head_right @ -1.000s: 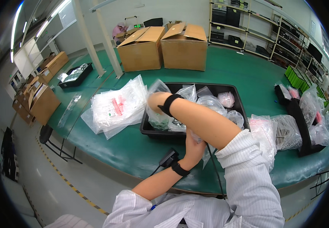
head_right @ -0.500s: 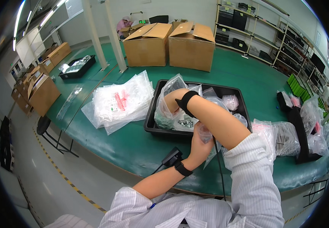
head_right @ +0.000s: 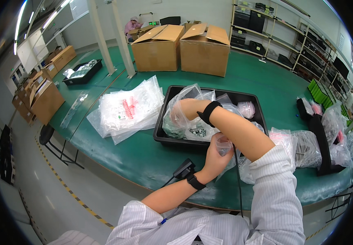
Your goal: Sorting and packaging small metal parts into plastic bags at an industrial workstation.
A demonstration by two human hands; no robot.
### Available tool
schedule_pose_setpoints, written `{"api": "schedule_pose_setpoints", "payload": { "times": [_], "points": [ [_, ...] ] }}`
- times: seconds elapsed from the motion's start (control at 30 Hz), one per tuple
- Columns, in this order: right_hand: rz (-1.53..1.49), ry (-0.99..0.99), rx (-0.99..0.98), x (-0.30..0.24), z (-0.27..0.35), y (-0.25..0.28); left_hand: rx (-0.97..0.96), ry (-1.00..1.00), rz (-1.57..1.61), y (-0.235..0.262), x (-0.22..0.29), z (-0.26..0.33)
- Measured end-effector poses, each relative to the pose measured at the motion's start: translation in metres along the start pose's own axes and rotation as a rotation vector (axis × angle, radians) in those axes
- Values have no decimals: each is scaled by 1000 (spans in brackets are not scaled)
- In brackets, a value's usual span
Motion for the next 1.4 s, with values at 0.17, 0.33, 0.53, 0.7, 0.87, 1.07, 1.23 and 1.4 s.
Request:
{"api": "schedule_pose_setpoints", "payload": {
  "times": [0.17,0.33,0.53,0.7,0.87,1.07,1.23,1.4],
  "points": [
    [28,-12,60,-8,6,8,-17,33,-12,3,-3,0],
    [-122,-107,338,13,20,12,-49,46,5,-1,-1,1],
    [-312,-196,564,-34,70,56,-4,1,-30,2,7,4],
    [-266,-215,636,-101,156,90,-63,8,42,7,12,5],
    [-256,-148,426,-130,210,47,-192,15,148,2,17,7],
    [137,134,802,-131,256,5,-661,227,512,-2,49,-11],
    [-162,-55,966,-122,253,-32,-425,232,138,16,32,-18],
    [-717,-331,1164,-101,263,-68,-137,217,65,21,32,-19]
  ]
}}
Point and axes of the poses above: each hand's wrist, its own z-axis away from the middle knuckle, its own y-axis out of the back of the hand, x = y × z, the point moved 3 cm from there along -z, towards the middle knuckle, and after that the axes turned 12 degrees about y, right-handed, at the moved point
